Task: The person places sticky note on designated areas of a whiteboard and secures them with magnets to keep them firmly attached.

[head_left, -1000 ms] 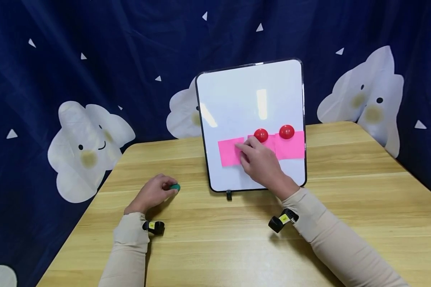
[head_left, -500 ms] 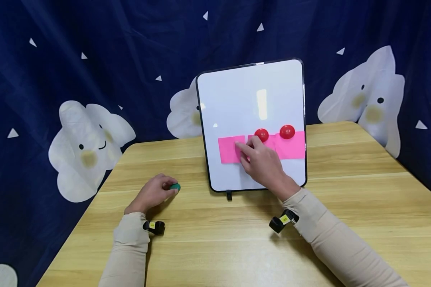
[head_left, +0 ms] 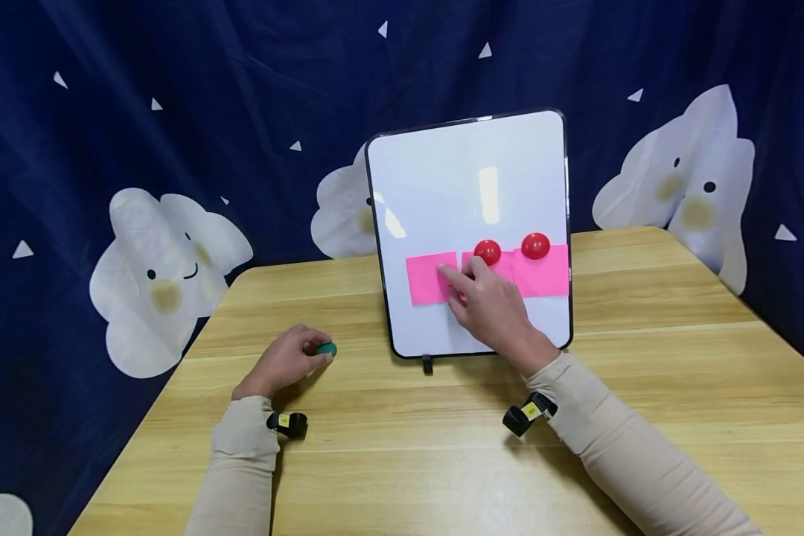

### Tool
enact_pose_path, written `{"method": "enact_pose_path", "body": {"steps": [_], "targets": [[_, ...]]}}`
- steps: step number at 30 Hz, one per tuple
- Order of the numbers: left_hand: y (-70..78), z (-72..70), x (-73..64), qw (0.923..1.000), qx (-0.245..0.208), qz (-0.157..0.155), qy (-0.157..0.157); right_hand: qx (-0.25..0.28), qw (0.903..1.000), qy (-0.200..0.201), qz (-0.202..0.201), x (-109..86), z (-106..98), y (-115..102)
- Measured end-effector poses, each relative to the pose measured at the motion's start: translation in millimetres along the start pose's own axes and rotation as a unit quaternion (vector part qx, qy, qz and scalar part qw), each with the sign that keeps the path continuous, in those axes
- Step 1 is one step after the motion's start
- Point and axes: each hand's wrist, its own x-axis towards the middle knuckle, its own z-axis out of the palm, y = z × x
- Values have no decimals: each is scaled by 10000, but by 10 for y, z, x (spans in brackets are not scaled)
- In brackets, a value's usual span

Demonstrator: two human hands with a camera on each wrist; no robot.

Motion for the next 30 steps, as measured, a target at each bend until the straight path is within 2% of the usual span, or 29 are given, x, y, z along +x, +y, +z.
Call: {"method": "enact_pose_path", "body": {"steps": [8, 21, 27, 30], "targets": [[3, -2, 0, 10000, 5, 29, -20, -37, 10000, -63, -3, -22, 5, 19], [-8, 35, 29, 9996, 254, 40, 121, -117, 9999, -42, -120, -30, 30, 34], [-3, 40, 38, 9997, 177, 22, 161, -112, 9998, -35, -139, -28, 30, 38], [11, 49, 39, 9994, 184, 119, 267, -96, 9998, -28, -148, -27, 27, 33]]}}
